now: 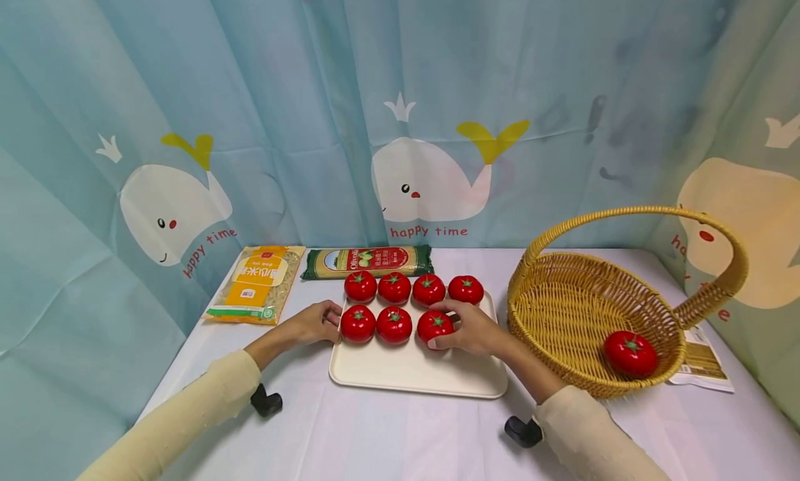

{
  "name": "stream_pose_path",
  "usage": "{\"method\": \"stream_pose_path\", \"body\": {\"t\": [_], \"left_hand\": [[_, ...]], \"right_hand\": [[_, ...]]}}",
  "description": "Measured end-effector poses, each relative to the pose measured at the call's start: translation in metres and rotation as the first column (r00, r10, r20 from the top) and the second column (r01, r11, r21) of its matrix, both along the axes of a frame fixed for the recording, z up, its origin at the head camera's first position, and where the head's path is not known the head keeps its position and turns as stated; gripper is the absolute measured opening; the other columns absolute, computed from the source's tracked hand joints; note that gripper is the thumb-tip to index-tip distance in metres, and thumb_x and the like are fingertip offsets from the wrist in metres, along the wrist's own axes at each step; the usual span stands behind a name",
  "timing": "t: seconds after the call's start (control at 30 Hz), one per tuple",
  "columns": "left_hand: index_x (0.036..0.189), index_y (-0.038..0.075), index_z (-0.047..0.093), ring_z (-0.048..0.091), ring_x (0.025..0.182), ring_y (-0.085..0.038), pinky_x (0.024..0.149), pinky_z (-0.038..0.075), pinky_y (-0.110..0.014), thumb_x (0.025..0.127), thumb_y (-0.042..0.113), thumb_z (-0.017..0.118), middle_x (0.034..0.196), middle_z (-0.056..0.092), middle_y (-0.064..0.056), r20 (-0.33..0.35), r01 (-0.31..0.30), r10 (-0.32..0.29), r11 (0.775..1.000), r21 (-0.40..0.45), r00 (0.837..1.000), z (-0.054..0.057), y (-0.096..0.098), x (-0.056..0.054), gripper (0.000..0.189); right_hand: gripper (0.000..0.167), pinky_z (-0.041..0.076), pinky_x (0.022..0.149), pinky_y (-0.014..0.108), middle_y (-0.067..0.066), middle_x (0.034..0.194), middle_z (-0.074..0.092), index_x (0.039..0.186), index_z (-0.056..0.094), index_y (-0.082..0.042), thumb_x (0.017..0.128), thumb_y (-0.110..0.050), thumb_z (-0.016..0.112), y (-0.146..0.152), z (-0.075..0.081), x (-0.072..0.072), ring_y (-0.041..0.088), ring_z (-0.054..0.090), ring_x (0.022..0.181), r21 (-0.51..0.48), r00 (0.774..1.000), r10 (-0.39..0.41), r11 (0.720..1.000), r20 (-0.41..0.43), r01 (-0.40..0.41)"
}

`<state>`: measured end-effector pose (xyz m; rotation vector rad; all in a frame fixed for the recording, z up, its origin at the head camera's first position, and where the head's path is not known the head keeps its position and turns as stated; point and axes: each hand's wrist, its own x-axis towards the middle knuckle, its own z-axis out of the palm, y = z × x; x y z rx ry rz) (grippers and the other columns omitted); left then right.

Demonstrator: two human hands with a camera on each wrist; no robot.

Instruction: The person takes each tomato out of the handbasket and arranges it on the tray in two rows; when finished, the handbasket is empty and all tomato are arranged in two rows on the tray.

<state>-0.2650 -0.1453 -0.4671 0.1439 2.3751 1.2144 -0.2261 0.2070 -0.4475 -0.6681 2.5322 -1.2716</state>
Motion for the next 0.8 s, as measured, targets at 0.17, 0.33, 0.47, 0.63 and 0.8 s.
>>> {"method": "stream_pose_path", "body": {"t": [0.17, 0.33, 0.47, 0.63, 0.8], "left_hand": [[0.122, 0.001, 0.055, 0.056, 0.090, -0.018, 0.076, 0.053, -0.024, 0.073, 0.003, 0.077, 0.102, 0.060, -0.009, -0.003, 0.002, -0.002, 1.000, -0.012, 1.000, 0.001, 0.000, 0.000, 0.053], [0.123, 0.001, 0.055, 0.057, 0.089, -0.018, 0.075, 0.054, -0.025, 0.074, 0.003, 0.078, 0.102, 0.060, -0.009, 0.006, -0.001, 0.001, 1.000, -0.009, 1.000, 0.000, 0.001, 0.000, 0.054], [0.123, 0.001, 0.054, 0.057, 0.089, -0.018, 0.075, 0.055, -0.025, 0.074, 0.003, 0.078, 0.102, 0.059, -0.009, 0.012, -0.002, 0.002, 1.000, -0.003, 1.000, -0.001, 0.001, 0.000, 0.055], [0.124, 0.001, 0.055, 0.056, 0.090, -0.018, 0.075, 0.055, -0.025, 0.074, 0.004, 0.078, 0.103, 0.059, -0.009, 0.008, -0.002, 0.002, 1.000, -0.005, 1.000, -0.001, 0.001, -0.001, 0.055], [0.123, 0.001, 0.055, 0.056, 0.090, -0.019, 0.076, 0.054, -0.025, 0.074, 0.004, 0.078, 0.102, 0.059, -0.008, -0.001, 0.001, -0.001, 1.000, -0.016, 1.000, -0.002, -0.001, -0.001, 0.055]], "right_hand": [[0.063, 0.056, 0.086, 0.037, 0.018, 0.123, 0.064, 0.132, 0.058, -0.001, 0.079, -0.020, 0.085, -0.003, -0.002, 0.000, 0.035, 0.061, 0.110, -0.018, 1.000, 0.011, 1.000, 0.003, -0.011], [0.065, 0.056, 0.087, 0.038, 0.020, 0.125, 0.063, 0.132, 0.058, -0.001, 0.077, -0.020, 0.086, -0.003, -0.004, -0.001, 0.036, 0.062, 0.111, -0.018, 1.000, 0.021, 1.000, -0.009, -0.021], [0.069, 0.056, 0.088, 0.037, 0.022, 0.129, 0.061, 0.135, 0.055, 0.000, 0.077, -0.021, 0.086, -0.001, -0.003, 0.001, 0.036, 0.061, 0.112, -0.010, 1.000, 0.018, 1.000, -0.002, -0.018], [0.071, 0.058, 0.090, 0.045, 0.025, 0.134, 0.057, 0.137, 0.053, 0.002, 0.078, -0.020, 0.086, 0.005, 0.001, 0.004, 0.041, 0.059, 0.115, -0.030, 1.000, 0.018, 0.999, 0.008, -0.018], [0.073, 0.060, 0.088, 0.050, 0.030, 0.140, 0.050, 0.138, 0.050, 0.005, 0.079, -0.018, 0.086, 0.016, 0.011, 0.012, 0.047, 0.054, 0.119, -0.070, 1.000, 0.011, 0.997, 0.013, -0.010]]}}
